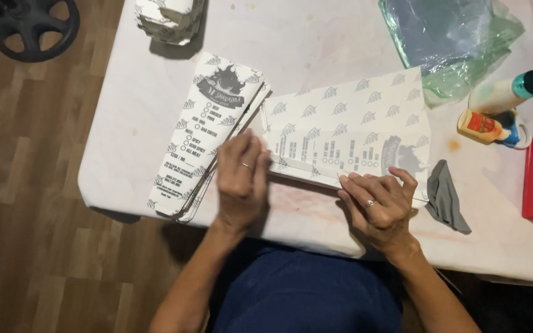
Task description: Folding and creasing printed paper wrappers using a hand tool at a workstation
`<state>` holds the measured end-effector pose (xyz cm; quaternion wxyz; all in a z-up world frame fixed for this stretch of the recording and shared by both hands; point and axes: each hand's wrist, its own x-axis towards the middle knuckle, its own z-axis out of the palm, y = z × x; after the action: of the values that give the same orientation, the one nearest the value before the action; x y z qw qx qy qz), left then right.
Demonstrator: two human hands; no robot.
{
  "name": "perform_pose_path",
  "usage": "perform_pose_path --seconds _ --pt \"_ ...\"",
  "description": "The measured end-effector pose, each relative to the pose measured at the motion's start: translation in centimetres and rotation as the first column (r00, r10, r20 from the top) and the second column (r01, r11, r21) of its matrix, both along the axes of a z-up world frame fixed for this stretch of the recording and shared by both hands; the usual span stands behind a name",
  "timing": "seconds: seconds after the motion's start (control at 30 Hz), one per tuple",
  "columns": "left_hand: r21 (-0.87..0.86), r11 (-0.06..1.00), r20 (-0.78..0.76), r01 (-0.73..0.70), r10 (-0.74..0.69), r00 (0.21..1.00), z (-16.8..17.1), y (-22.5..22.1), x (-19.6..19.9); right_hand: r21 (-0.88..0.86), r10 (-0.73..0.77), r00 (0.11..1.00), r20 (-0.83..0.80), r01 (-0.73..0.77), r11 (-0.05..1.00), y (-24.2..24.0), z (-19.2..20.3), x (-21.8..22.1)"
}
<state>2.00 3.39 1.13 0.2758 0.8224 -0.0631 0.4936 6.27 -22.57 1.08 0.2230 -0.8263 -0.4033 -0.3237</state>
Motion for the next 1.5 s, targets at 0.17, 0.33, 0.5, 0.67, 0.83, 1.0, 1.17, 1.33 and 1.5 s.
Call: perform_pose_path --seconds 0.17,0.33,0.5,0.67,0.83,1.0,1.17,1.33,1.5 --pt "0.170 0.984 0.068 0.056 -0.068 0.995 -1.0 -6.2 0.9 -0.020 -0.004 1.000 -0.011 0.004 1.000 0.0 0.6 -0.1" --pt "0.023 1.000 0.023 0.008 -0.008 1.000 -1.2 -0.9 -0.3 -0.034 0.015 0.999 -0.042 -0.016 0.999 -0.2 0.7 -0.1" --pt "-0.138 0.988 -0.308 -0.065 0.020 0.951 -0.7 0.2 -1.9 -0.058 0.001 0.998 -0.070 -0.005 0.998 -0.1 1.5 0.5" --pt "-0.022 0.997 -0.294 -0.071 0.062 0.954 -3.7 -0.7 -1.8 -0.129 0.014 0.997 -0.077 -0.024 0.991 -0.1 2.2 1.7" --pt "0.041 0.997 -0.084 -0.064 0.067 0.994 -3.2 -2.4 -1.9 -0.207 0.028 0.997 -0.072 -0.042 0.978 0.2 2.7 1.8" --pt "0.172 0.983 0.041 0.063 -0.071 0.997 -4.0 -7.3 -1.6 -0.199 0.026 0.998 -0.058 -0.037 0.979 0.7 3.5 1.5" --pt "0.221 0.971 0.059 0.095 -0.110 0.992 -3.7 -7.4 -1.0 -0.216 0.039 0.997 -0.073 -0.054 0.975 0.8 3.6 1.9" --pt "0.211 0.972 0.022 0.099 -0.106 0.994 -2.8 -7.6 -0.9 -0.243 0.031 0.996 -0.082 -0.050 0.969 1.2 3.8 3.1" --pt "0.211 0.977 -0.156 0.028 0.005 0.988 -0.8 -8.2 -0.4 -0.218 0.144 0.956 -0.255 -0.202 0.955 0.8 3.7 5.6"
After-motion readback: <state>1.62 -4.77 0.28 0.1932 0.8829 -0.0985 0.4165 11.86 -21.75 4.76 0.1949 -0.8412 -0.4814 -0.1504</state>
